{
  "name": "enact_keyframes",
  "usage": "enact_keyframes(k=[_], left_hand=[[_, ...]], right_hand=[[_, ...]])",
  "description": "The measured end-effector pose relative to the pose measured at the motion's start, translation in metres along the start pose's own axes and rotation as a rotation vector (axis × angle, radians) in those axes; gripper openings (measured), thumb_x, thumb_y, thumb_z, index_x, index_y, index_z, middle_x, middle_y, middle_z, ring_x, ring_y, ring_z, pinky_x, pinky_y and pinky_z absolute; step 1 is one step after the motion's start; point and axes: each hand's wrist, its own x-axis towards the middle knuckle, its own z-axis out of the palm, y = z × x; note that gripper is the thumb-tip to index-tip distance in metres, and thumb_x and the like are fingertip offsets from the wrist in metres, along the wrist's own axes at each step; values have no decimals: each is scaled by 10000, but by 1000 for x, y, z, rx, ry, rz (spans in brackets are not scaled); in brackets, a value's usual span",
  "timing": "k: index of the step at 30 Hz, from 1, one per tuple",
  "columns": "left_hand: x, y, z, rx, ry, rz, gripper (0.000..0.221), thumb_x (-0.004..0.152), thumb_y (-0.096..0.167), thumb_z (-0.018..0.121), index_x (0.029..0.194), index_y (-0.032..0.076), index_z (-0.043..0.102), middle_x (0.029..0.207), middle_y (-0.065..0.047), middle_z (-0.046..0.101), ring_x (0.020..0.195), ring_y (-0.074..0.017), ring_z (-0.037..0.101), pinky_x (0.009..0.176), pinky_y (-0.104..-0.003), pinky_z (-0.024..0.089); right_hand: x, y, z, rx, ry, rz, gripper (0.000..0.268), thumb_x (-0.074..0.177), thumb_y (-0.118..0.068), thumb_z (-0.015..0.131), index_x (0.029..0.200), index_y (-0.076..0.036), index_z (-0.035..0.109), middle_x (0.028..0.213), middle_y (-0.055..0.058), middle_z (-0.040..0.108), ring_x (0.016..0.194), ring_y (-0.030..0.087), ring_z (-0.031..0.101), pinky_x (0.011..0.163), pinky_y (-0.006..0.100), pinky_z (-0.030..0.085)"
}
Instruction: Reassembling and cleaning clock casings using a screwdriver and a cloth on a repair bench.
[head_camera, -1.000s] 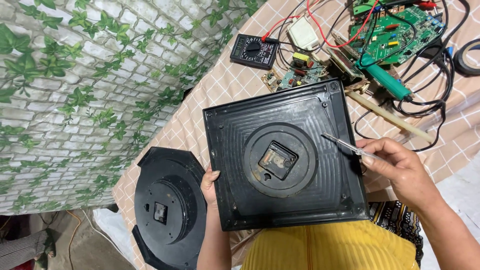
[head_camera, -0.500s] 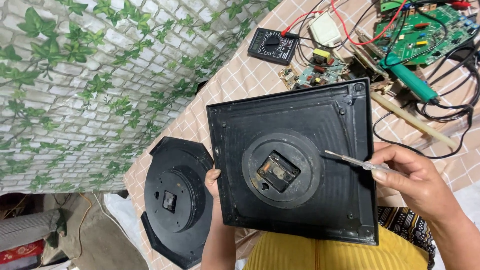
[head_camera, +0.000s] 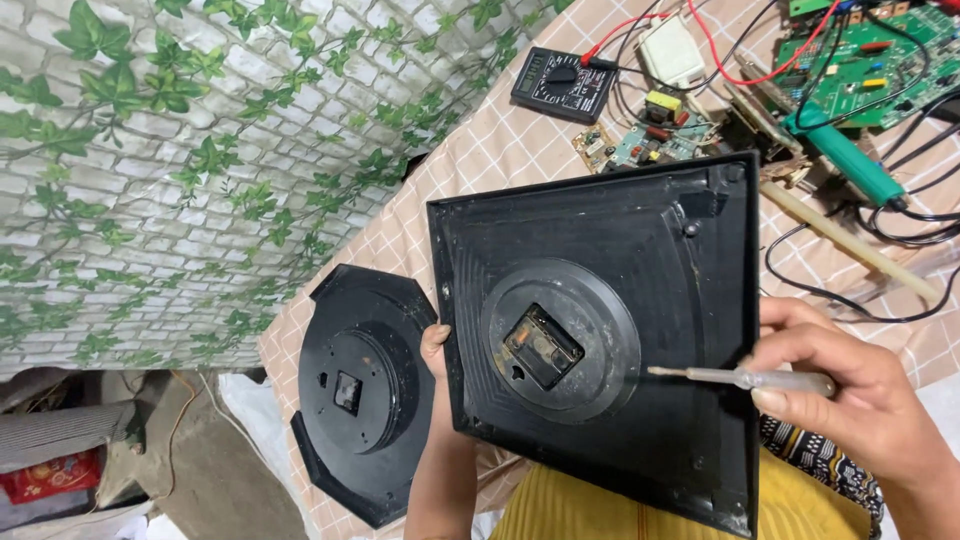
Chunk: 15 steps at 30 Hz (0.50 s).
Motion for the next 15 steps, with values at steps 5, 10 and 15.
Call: enact_keyframes(k=[5,10,15], left_hand=[[10,8,-4,39,-32,-39,449,955,102,545,1382,-28,594,1286,-201,679,1145,-350,668,1015,-486,519],[19,14,-6,75,-60,-82,431,973,111,544,1372,-43,594,1271,-208,687,1125,-351,683,989,-476,540],[32,19,-3,109,-101,-127,415,992,120,542,1363,-58,594,1255,-214,696,1105,-351,698,963,-466,561]], right_hand=[[-5,-17,6,18,5,-23,212,728,-139,793,915,-40,808,1018,122,668,1127,219,617,972,357,461],[-5,-27,12,92,-56,-42,207,729,-124,805,918,-45,826,1095,140,626,995,236,636,906,368,494],[-1,-33,13,83,-145,-2,190,716,-226,848,823,-79,904,768,32,697,656,141,614,623,249,430]])
